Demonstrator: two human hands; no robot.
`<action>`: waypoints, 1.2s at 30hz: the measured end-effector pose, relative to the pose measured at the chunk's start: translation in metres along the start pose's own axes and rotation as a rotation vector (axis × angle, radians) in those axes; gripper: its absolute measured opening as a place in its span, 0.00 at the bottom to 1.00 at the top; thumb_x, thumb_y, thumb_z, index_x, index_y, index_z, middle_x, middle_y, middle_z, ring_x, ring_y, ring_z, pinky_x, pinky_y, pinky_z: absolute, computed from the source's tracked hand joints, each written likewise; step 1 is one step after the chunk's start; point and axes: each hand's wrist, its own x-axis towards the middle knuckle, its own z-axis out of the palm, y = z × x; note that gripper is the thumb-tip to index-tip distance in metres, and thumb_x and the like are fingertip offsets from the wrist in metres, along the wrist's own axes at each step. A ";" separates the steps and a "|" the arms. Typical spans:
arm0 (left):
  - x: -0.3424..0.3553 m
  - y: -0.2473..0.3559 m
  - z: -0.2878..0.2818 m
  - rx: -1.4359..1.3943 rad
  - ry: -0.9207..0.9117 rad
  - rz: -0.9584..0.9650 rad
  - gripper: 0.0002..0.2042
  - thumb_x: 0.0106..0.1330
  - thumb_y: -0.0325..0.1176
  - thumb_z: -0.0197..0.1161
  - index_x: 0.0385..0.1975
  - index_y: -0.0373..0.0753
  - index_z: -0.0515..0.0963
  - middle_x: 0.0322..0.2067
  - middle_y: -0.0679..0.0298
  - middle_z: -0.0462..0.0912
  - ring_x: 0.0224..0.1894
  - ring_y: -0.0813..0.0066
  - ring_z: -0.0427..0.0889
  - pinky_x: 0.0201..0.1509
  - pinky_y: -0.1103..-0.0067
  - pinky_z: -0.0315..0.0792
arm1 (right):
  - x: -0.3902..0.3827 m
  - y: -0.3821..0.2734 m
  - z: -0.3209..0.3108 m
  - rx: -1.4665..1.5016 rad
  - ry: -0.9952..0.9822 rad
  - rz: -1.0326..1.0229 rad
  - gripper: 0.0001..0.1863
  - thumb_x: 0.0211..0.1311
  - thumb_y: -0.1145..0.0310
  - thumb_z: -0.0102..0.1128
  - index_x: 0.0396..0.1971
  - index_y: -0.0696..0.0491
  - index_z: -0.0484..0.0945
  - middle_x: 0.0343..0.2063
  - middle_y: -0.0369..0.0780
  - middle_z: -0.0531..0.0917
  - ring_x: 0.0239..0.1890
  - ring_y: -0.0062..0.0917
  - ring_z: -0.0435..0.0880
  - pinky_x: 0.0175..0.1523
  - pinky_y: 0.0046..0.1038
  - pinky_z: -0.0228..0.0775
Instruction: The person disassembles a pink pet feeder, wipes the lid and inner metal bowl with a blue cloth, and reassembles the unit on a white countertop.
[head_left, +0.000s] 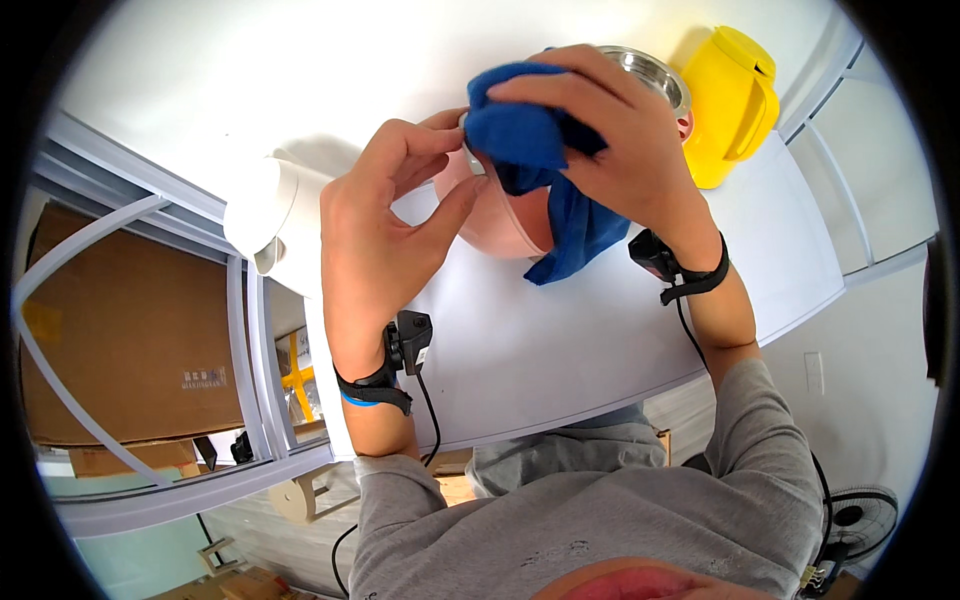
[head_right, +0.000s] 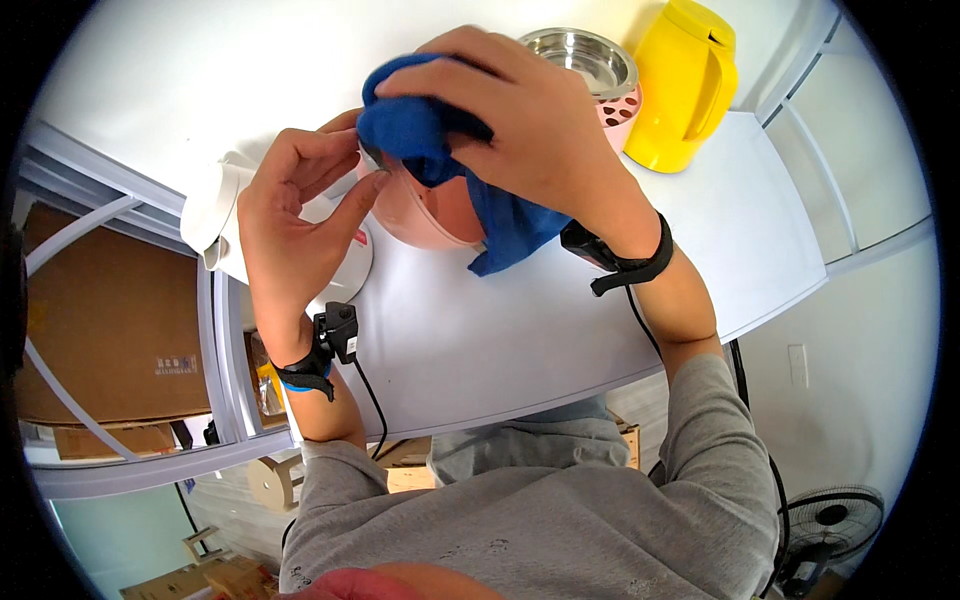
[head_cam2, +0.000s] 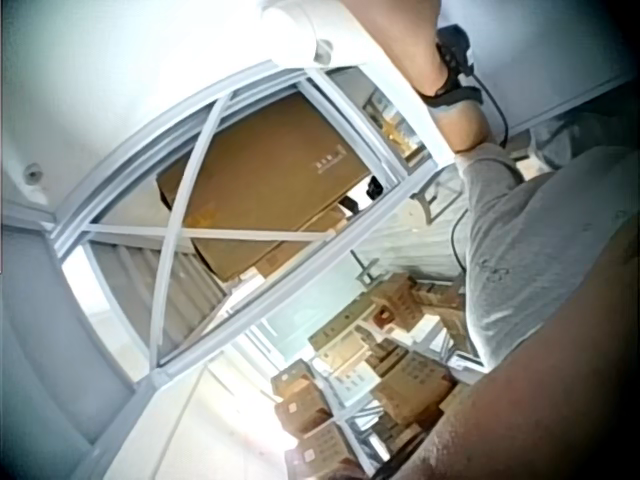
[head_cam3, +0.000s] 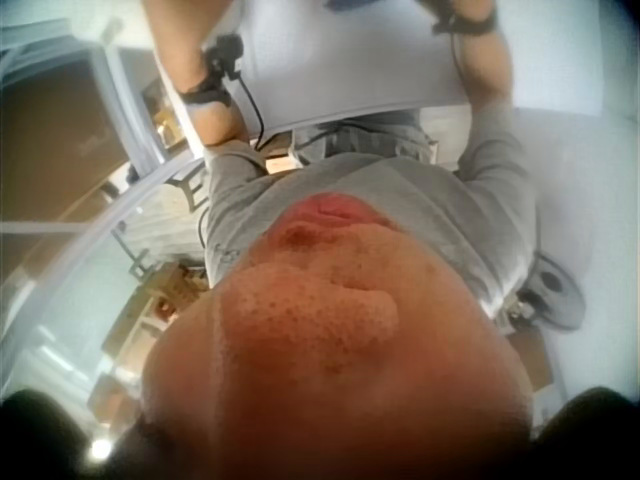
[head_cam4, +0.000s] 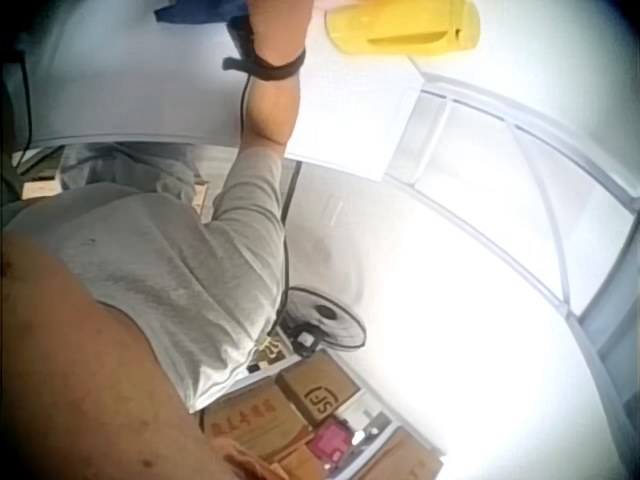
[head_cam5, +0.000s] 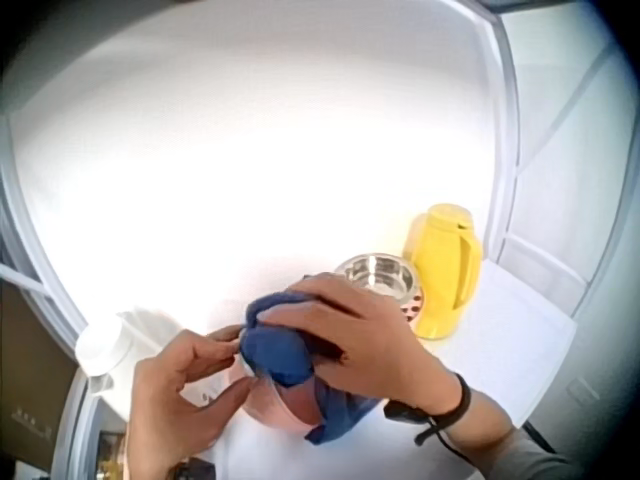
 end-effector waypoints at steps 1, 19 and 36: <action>0.000 0.000 -0.001 0.013 0.001 0.003 0.16 0.63 0.17 0.78 0.48 0.32 0.82 0.55 0.53 0.93 0.57 0.58 0.93 0.64 0.70 0.87 | 0.000 0.000 -0.001 0.008 0.011 0.016 0.33 0.46 0.78 0.76 0.56 0.36 0.87 0.52 0.33 0.86 0.48 0.33 0.90 0.46 0.32 0.86; 0.000 0.005 -0.001 0.066 -0.044 0.001 0.16 0.63 0.17 0.75 0.50 0.32 0.83 0.56 0.52 0.93 0.58 0.58 0.93 0.65 0.70 0.85 | -0.002 -0.005 -0.008 0.083 -0.254 0.040 0.26 0.50 0.69 0.77 0.53 0.40 0.86 0.47 0.30 0.87 0.45 0.32 0.89 0.44 0.33 0.82; -0.002 0.001 0.002 0.034 -0.091 -0.012 0.15 0.65 0.19 0.74 0.50 0.32 0.81 0.44 0.55 0.92 0.49 0.58 0.94 0.63 0.65 0.88 | -0.001 -0.011 -0.001 0.105 -0.256 0.074 0.39 0.52 0.67 0.82 0.67 0.27 0.83 0.58 0.34 0.81 0.49 0.35 0.89 0.47 0.34 0.86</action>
